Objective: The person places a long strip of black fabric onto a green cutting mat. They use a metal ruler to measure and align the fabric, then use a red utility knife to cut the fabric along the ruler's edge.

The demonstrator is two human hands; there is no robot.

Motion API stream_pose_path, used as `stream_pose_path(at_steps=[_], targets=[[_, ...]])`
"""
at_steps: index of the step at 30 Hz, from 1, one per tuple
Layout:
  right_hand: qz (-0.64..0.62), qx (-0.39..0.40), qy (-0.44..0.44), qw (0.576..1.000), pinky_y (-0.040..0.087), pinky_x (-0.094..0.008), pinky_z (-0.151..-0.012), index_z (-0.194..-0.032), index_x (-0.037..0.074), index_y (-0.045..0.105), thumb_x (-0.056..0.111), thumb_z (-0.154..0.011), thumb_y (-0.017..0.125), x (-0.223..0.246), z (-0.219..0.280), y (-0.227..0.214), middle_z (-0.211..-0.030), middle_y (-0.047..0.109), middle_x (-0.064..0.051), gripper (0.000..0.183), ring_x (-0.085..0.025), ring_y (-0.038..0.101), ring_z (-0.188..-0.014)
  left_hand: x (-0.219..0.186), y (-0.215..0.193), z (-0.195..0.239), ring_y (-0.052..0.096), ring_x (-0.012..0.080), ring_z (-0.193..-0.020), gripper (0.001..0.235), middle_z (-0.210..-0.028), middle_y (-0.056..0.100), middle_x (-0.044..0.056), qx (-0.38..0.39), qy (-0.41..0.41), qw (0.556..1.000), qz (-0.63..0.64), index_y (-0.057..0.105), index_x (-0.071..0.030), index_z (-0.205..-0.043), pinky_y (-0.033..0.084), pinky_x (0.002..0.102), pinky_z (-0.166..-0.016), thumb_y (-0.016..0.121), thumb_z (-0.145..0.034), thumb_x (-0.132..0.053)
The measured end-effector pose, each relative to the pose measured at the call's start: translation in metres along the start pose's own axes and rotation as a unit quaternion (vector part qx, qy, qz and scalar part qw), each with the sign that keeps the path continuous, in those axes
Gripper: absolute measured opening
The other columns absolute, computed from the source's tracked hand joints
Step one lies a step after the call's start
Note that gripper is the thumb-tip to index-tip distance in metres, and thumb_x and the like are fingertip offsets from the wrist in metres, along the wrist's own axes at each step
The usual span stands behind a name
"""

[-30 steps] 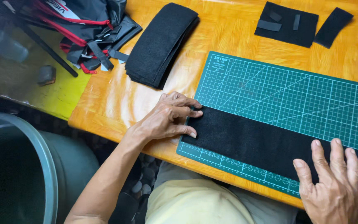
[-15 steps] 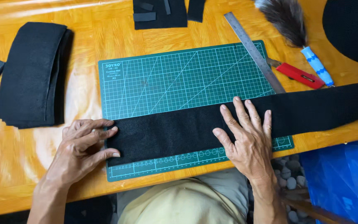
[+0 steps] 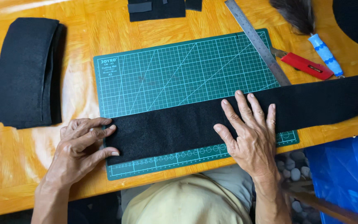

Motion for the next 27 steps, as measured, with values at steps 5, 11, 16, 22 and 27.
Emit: stream_pose_path(at_steps=[5, 11, 16, 22, 27], targets=[[-0.01, 0.003, 0.0, 1.0, 0.029, -0.075, -0.114, -0.149, 0.026, 0.059, 0.054, -0.099, 0.056, 0.002, 0.001, 0.0, -0.162, 0.049, -0.012, 0.057, -0.037, 0.046, -0.148, 0.005, 0.002, 0.006, 0.062, 0.0194, -0.114, 0.052, -0.131, 0.07, 0.002, -0.001, -0.004, 1.0, -0.017, 0.076, -0.017, -0.119, 0.034, 0.04, -0.105, 0.084, -0.073, -0.038], [0.014, 0.0, 0.004, 1.0, 0.029, -0.071, -0.116, -0.148, 0.028, 0.059, 0.057, -0.097, 0.054, 0.002, 0.0, 0.0, -0.162, 0.05, -0.01, 0.059, -0.035, 0.047, -0.148, 0.006, 0.002, 0.003, 0.063, 0.022, -0.117, 0.054, -0.132, 0.07, 0.002, -0.003, 0.011, 1.0, -0.023, 0.075, -0.019, -0.121, 0.038, 0.04, -0.102, 0.083, -0.073, -0.042], [0.004, -0.006, 0.004, 1.0, 0.03, -0.072, -0.115, -0.148, 0.028, 0.058, 0.055, -0.097, 0.054, 0.001, 0.0, -0.002, -0.162, 0.049, -0.009, 0.058, -0.035, 0.046, -0.148, 0.007, 0.003, 0.004, 0.065, 0.0194, -0.117, 0.055, -0.131, 0.071, 0.0, -0.008, 0.008, 1.0, -0.02, 0.075, -0.021, -0.121, 0.037, 0.039, -0.101, 0.084, -0.071, -0.041], [0.008, -0.008, 0.005, 1.0, 0.03, -0.07, -0.116, -0.148, 0.03, 0.058, 0.058, -0.096, 0.052, 0.0, -0.002, -0.001, -0.162, 0.049, -0.006, 0.059, -0.033, 0.046, -0.148, 0.01, 0.004, 0.004, 0.062, 0.0188, -0.118, 0.056, -0.134, 0.07, -0.003, -0.006, -0.01, 1.0, -0.015, 0.076, -0.021, -0.122, 0.034, 0.04, -0.102, 0.084, -0.071, -0.041], [0.002, -0.001, 0.008, 1.0, 0.028, -0.07, -0.118, -0.15, 0.031, 0.056, 0.059, -0.097, 0.047, 0.0, 0.0, 0.001, -0.163, 0.048, -0.006, 0.06, -0.032, 0.044, -0.15, 0.005, 0.0, 0.003, 0.065, 0.0198, -0.117, 0.057, -0.131, 0.071, 0.004, -0.02, 0.015, 1.0, 0.004, 0.075, -0.016, -0.123, 0.04, 0.04, -0.106, 0.085, -0.072, -0.04]])
Point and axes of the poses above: each hand's wrist, its own z-axis away from the middle knuckle, its own y-axis out of the palm, x = y × z, the point moved 8 cm from there along -z, towards the middle knuckle
